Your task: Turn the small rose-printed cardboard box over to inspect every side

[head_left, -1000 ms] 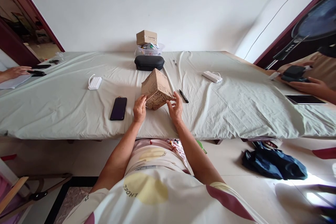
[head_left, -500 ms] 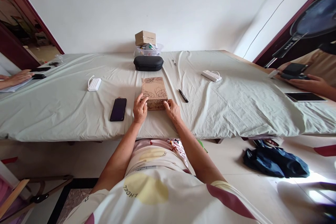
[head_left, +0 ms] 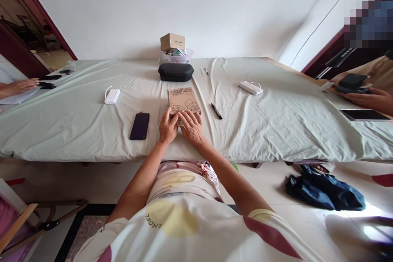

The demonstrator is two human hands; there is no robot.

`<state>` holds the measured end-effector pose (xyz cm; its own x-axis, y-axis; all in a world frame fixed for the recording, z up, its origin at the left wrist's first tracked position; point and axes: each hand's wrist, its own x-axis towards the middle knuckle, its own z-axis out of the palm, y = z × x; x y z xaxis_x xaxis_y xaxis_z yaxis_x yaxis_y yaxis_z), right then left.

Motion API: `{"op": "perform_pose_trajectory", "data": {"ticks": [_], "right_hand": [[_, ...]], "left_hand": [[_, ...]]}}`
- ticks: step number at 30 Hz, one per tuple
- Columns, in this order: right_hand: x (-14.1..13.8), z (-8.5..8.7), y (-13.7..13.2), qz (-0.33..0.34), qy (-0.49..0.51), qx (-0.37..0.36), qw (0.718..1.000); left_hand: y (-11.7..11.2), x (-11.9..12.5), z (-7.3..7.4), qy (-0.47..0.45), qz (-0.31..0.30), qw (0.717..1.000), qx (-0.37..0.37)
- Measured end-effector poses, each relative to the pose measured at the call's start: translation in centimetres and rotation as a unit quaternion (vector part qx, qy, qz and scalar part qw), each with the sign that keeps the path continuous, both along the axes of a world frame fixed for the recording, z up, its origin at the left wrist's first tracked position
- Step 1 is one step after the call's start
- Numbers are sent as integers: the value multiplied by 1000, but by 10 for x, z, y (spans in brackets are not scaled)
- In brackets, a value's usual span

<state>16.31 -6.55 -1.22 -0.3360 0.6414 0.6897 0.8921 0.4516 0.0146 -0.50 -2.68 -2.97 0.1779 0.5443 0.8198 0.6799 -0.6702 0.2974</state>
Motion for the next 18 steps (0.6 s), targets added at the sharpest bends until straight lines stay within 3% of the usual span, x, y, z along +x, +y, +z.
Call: {"op": "perform_pose_trajectory", "data": {"ticks": [5,10,14,18], "right_hand": [[10,0,3,-28,66,5,997],[33,-2,12,-78,253,30,964],[38,-5,15,-19,339,-5,941],[29,-3,8,40,305,-43,951]], "left_hand": [[-2,0,2,-3,-9,1000,-30],[-2,3,2,-14,-2,1000,-11],[0,1,1,-39,1,999,-32],[1,-6,1,-72,31,995,-65]]}}
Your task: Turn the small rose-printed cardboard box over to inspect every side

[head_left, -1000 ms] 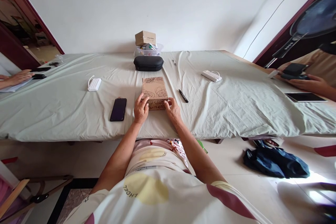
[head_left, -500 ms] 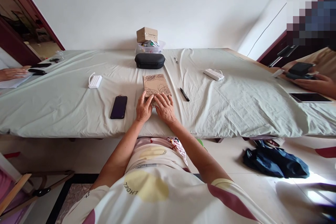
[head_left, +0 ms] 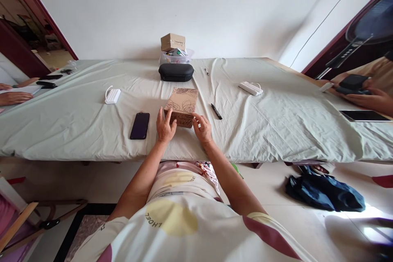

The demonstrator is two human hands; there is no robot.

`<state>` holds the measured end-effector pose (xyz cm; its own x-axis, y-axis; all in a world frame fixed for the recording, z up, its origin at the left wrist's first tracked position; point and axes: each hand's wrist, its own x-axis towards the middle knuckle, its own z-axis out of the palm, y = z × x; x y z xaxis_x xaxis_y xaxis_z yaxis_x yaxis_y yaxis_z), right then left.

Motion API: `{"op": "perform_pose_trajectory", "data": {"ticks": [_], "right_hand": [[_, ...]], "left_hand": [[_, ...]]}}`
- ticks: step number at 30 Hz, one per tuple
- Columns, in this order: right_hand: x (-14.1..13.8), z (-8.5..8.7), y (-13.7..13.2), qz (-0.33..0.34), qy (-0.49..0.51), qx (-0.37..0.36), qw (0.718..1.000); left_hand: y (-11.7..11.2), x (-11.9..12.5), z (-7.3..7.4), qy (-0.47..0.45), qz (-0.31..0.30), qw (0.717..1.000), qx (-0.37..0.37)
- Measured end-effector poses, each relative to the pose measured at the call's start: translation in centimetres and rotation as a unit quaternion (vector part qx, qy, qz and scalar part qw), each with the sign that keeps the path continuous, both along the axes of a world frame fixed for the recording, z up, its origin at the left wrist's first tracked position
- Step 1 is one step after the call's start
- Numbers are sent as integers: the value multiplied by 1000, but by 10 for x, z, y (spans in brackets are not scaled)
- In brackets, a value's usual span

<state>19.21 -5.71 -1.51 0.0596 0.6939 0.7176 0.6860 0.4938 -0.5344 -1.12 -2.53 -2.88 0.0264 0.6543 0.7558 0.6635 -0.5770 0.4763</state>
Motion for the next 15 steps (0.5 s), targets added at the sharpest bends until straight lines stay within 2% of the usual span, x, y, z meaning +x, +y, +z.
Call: {"op": "perform_pose_trajectory", "data": {"ticks": [3,7,10,15], "right_hand": [[-9,1,-4,69,-51,21,996],[-17,-1,-4,142,-90,61,984],[-19,-1,-3,143,-103,52,983],[-16,-1,-3,113,-127,17,985]], "left_hand": [[-3,-2,3,5,15,1000,12],[-8,6,7,65,-46,995,63],[-8,11,8,80,-74,991,73],[-5,10,8,64,-83,991,85]]}}
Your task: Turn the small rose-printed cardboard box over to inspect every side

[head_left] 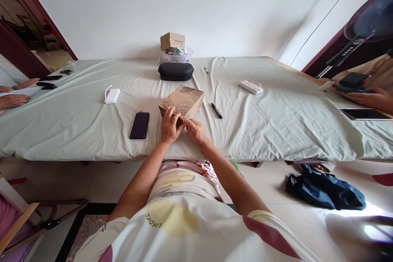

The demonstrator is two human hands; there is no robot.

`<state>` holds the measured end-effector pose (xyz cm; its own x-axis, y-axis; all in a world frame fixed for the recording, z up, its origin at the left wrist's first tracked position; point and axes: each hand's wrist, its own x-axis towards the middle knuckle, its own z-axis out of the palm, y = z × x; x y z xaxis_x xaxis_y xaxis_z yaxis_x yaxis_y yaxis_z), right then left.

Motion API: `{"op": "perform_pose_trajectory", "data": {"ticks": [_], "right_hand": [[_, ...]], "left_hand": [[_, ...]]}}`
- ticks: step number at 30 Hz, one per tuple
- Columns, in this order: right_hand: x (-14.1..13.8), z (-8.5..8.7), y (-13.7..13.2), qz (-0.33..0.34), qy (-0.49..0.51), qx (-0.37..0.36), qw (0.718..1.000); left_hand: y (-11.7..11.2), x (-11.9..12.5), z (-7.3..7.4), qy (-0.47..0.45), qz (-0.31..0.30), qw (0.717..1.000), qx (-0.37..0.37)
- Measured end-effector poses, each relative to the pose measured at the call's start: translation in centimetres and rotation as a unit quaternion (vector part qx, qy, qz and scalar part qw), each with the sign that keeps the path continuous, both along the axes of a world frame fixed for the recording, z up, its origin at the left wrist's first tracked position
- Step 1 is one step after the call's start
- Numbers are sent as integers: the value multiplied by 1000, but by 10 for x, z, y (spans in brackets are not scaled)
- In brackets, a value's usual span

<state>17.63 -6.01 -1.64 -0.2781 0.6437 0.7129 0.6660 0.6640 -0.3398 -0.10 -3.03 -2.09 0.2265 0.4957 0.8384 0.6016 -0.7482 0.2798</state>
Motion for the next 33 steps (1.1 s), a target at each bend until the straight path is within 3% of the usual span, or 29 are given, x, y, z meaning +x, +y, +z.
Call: {"op": "perform_pose_trajectory", "data": {"ticks": [8,15,23,27,30,33], "right_hand": [[1,0,0,-8,17,-11,1000],[15,0,8,-153,134,-69,977],[20,-3,12,-156,154,-57,974],[26,-6,16,-199,196,-41,959],[34,-8,19,-240,219,-29,945],[39,-9,21,-258,231,-12,938]], "left_hand": [[0,2,1,-11,16,1000,-5],[5,-4,-2,-32,-5,999,10],[11,-14,-4,-59,40,997,9],[14,-15,-9,-102,60,993,11],[20,-17,-17,-145,98,984,-31],[25,-19,-24,-158,130,970,-131]]}}
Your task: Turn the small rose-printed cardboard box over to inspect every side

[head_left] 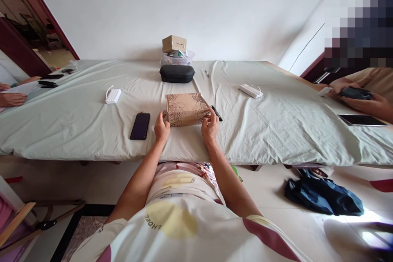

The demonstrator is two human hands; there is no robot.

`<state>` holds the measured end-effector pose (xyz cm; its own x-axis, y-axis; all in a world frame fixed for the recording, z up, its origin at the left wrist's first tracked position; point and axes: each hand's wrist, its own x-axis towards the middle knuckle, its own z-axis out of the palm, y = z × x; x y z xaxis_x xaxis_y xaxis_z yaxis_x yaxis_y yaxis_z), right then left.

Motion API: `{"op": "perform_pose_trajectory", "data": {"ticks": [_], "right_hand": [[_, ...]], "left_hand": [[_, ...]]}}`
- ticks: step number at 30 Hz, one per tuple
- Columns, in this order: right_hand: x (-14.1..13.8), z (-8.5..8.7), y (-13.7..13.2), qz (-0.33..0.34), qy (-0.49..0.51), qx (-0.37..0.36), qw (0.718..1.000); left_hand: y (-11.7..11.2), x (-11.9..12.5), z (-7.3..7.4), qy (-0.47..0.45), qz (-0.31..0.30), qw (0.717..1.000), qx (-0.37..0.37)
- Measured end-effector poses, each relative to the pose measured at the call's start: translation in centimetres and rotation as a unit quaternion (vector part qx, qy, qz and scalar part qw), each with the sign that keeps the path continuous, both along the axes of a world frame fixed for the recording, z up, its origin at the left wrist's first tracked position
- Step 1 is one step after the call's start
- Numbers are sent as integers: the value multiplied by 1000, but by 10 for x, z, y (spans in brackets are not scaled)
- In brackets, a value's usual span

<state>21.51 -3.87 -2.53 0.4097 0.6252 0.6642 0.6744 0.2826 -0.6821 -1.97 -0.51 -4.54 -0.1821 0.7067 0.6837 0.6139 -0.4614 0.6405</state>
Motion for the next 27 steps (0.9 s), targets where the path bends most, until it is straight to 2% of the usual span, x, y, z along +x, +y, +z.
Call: {"op": "perform_pose_trajectory", "data": {"ticks": [3,8,11,17,21,27], "right_hand": [[2,-2,1,-13,-4,9,1000],[5,-6,4,-16,-9,8,1000],[4,-9,5,-9,-6,-11,1000],[0,-9,2,-25,-31,-77,996],[-4,-4,-1,-23,-43,-116,992],[-7,1,-4,-28,-31,-166,985]], "left_hand": [[2,0,-4,22,6,996,-92],[-1,1,-1,41,16,995,-87],[-5,3,5,66,15,992,-104],[-17,6,24,157,15,964,-213],[-20,8,30,188,10,959,-213],[-19,9,27,206,-7,960,-191]]}}
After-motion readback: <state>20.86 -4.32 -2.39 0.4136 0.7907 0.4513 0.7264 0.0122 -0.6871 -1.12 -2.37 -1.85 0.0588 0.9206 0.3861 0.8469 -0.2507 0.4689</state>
